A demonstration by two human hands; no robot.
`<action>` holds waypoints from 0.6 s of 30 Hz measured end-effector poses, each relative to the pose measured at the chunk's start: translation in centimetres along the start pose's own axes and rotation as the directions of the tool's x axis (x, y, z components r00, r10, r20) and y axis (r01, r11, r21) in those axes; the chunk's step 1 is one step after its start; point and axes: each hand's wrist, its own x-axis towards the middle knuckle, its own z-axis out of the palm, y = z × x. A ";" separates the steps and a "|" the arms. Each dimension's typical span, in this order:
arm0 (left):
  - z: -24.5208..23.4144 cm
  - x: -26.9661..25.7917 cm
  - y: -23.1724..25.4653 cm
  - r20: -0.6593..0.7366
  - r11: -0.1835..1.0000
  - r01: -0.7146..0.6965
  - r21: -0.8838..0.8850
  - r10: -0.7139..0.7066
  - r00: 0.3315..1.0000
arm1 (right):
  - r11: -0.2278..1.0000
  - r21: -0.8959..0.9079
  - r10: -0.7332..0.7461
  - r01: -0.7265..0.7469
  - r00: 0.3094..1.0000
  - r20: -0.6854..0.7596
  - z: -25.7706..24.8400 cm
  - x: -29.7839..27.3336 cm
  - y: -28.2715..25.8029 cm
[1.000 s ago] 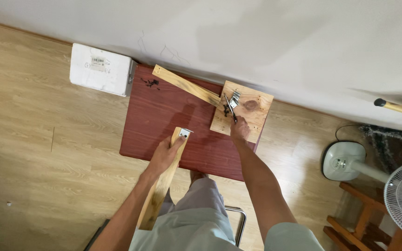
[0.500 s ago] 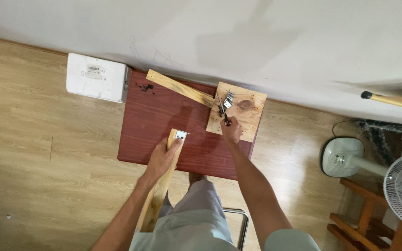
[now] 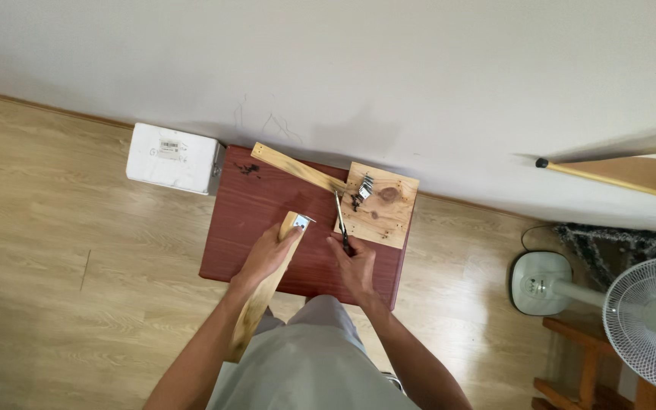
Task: The person uses a screwdriver to attach a metal bracket to a wooden leg on a table. They repeatedly insert and tighten screws into the bracket, adjusting the wood's position as needed.
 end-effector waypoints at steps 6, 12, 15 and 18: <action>0.4 0.6 0.4 0.075 0.984 -0.096 0.150 0.086 0.993 | 0.994 0.062 -0.086 0.086 0.996 0.008 1.7 -1.4 -3.6; 1.0 0.3 1.4 0.061 0.947 -0.306 0.102 0.301 0.952 | 0.971 0.116 -0.192 0.211 0.969 -0.159 2.6 -2.2 -4.5; 1.3 0.9 2.2 0.163 0.893 -0.399 0.210 0.371 0.914 | 0.957 0.082 -0.251 0.277 0.938 -0.241 2.8 -2.2 -4.1; 1.9 1.3 2.7 0.126 0.917 -0.358 0.176 0.340 0.932 | 0.910 0.046 -0.382 0.413 0.875 -0.296 3.1 -1.7 -3.6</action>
